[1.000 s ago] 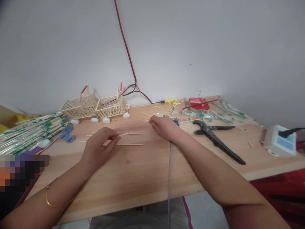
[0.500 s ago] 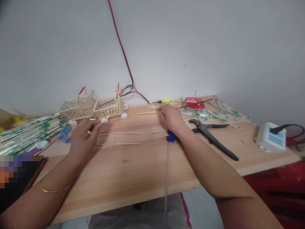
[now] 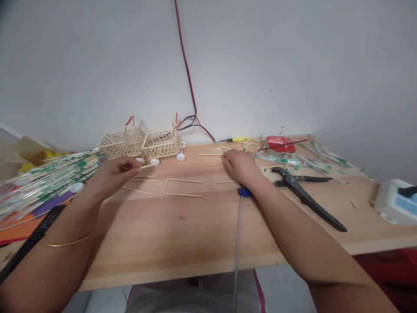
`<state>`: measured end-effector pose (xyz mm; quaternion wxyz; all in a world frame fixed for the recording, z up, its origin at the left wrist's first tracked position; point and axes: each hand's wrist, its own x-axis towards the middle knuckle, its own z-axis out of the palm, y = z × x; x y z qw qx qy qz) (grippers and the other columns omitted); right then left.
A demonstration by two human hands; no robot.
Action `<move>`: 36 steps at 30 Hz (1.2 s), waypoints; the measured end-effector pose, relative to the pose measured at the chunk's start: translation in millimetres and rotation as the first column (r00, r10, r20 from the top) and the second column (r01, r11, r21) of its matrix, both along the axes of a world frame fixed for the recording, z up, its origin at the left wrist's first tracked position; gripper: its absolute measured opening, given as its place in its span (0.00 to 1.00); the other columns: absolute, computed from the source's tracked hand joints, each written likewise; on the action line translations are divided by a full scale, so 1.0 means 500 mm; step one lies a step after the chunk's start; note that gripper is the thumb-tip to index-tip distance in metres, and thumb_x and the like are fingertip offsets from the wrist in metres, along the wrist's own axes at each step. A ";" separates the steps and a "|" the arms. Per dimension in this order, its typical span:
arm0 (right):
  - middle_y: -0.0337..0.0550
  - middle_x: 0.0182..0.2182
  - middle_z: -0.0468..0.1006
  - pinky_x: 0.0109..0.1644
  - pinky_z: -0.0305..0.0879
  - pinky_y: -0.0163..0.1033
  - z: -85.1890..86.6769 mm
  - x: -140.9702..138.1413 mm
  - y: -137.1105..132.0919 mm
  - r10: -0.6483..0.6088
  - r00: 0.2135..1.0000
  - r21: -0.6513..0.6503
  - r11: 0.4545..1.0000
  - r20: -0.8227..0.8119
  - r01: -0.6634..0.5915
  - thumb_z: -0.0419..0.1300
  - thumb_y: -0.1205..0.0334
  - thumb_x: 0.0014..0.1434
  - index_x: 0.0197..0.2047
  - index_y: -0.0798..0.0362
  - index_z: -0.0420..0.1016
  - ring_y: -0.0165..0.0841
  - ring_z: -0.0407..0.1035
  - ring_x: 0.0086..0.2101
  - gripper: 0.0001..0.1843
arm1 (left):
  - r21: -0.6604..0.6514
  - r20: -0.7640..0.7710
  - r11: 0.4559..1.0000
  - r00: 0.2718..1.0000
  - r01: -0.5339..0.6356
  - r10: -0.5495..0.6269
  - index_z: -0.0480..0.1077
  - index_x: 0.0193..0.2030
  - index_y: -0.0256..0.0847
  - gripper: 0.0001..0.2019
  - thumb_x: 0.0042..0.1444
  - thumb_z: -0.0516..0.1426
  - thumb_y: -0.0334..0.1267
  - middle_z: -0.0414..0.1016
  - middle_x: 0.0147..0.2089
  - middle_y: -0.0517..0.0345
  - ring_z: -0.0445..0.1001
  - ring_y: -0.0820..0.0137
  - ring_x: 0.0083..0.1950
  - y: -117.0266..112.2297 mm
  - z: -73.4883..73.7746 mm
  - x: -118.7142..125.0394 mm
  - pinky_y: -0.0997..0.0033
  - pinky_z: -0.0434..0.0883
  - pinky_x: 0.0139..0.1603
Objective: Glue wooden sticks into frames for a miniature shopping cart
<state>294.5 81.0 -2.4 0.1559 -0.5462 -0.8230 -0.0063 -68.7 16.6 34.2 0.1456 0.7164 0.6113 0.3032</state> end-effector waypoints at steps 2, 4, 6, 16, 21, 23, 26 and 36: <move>0.48 0.45 0.76 0.47 0.56 0.45 -0.002 0.000 -0.003 0.002 1.000 0.011 1.000 0.022 -0.002 0.49 0.60 0.60 0.43 0.53 0.73 0.42 0.69 0.45 0.14 | -0.170 0.078 0.982 0.994 0.087 -0.075 0.72 0.30 0.39 0.13 0.48 0.59 0.48 0.69 0.26 0.61 0.64 0.74 0.27 -0.004 0.014 -0.016 0.75 0.60 0.27; 0.48 0.46 0.76 0.47 0.56 0.46 -0.003 0.002 -0.004 0.011 1.000 0.022 1.000 0.024 -0.012 0.49 0.59 0.60 0.43 0.52 0.73 0.43 0.68 0.46 0.14 | -0.222 0.119 0.973 0.992 0.064 -0.038 0.73 0.31 0.39 0.14 0.46 0.60 0.48 0.69 0.25 0.61 0.64 0.74 0.26 -0.008 0.028 -0.030 0.75 0.60 0.26; 0.48 0.46 0.76 0.47 0.57 0.46 -0.003 0.003 -0.004 0.031 0.999 0.025 0.999 0.014 -0.031 0.49 0.58 0.60 0.43 0.52 0.73 0.43 0.69 0.45 0.14 | -0.224 0.152 0.974 0.987 -0.021 0.056 0.74 0.35 0.39 0.15 0.46 0.60 0.48 0.69 0.24 0.61 0.63 0.75 0.24 -0.013 0.041 -0.038 0.75 0.59 0.24; 0.53 0.49 0.72 0.47 0.64 0.40 0.042 -0.079 -0.085 0.382 0.871 0.034 0.920 -0.308 -0.391 0.49 0.61 0.62 0.54 0.57 0.65 0.35 0.69 0.43 0.19 | -0.213 0.241 0.956 0.959 0.200 -0.147 0.72 0.31 0.37 0.09 0.50 0.59 0.42 0.68 0.24 0.62 0.62 0.77 0.25 -0.040 0.024 0.118 0.78 0.59 0.25; 0.50 0.40 0.77 0.42 0.63 0.40 0.034 -0.131 -0.124 0.571 0.805 -0.034 0.812 -0.159 -0.583 0.46 0.64 0.65 0.48 0.55 0.70 0.35 0.71 0.39 0.15 | -0.095 0.146 0.940 0.939 0.328 -0.313 0.72 0.33 0.38 0.07 0.55 0.56 0.39 0.73 0.29 0.62 0.66 0.77 0.29 -0.054 -0.012 0.189 0.78 0.62 0.31; 0.49 0.37 0.78 0.41 0.62 0.40 0.034 -0.126 -0.115 0.548 0.830 -0.029 0.832 -0.101 -0.554 0.45 0.64 0.65 0.45 0.55 0.72 0.36 0.71 0.38 0.16 | -0.059 0.079 0.933 0.933 0.356 -0.351 0.72 0.34 0.39 0.07 0.56 0.55 0.38 0.74 0.31 0.61 0.67 0.76 0.30 -0.052 -0.011 0.178 0.78 0.63 0.34; 0.49 0.37 0.79 0.43 0.60 0.40 0.037 -0.094 -0.085 0.388 0.921 -0.003 0.922 -0.045 -0.388 0.46 0.63 0.65 0.43 0.55 0.73 0.37 0.72 0.38 0.15 | 0.006 -0.083 0.950 0.947 0.311 -0.309 0.73 0.37 0.39 0.09 0.57 0.53 0.38 0.75 0.35 0.57 0.69 0.73 0.35 -0.038 -0.001 0.126 0.75 0.64 0.37; 0.49 0.44 0.76 0.45 0.61 0.44 -0.001 -0.009 -0.014 0.168 0.984 0.127 0.979 -0.052 -0.160 0.50 0.61 0.61 0.43 0.52 0.72 0.40 0.69 0.43 0.12 | -0.091 -0.380 0.931 0.851 0.354 -0.361 0.74 0.34 0.36 0.09 0.52 0.52 0.31 0.75 0.39 0.50 0.70 0.66 0.44 0.016 -0.046 0.011 0.68 0.65 0.47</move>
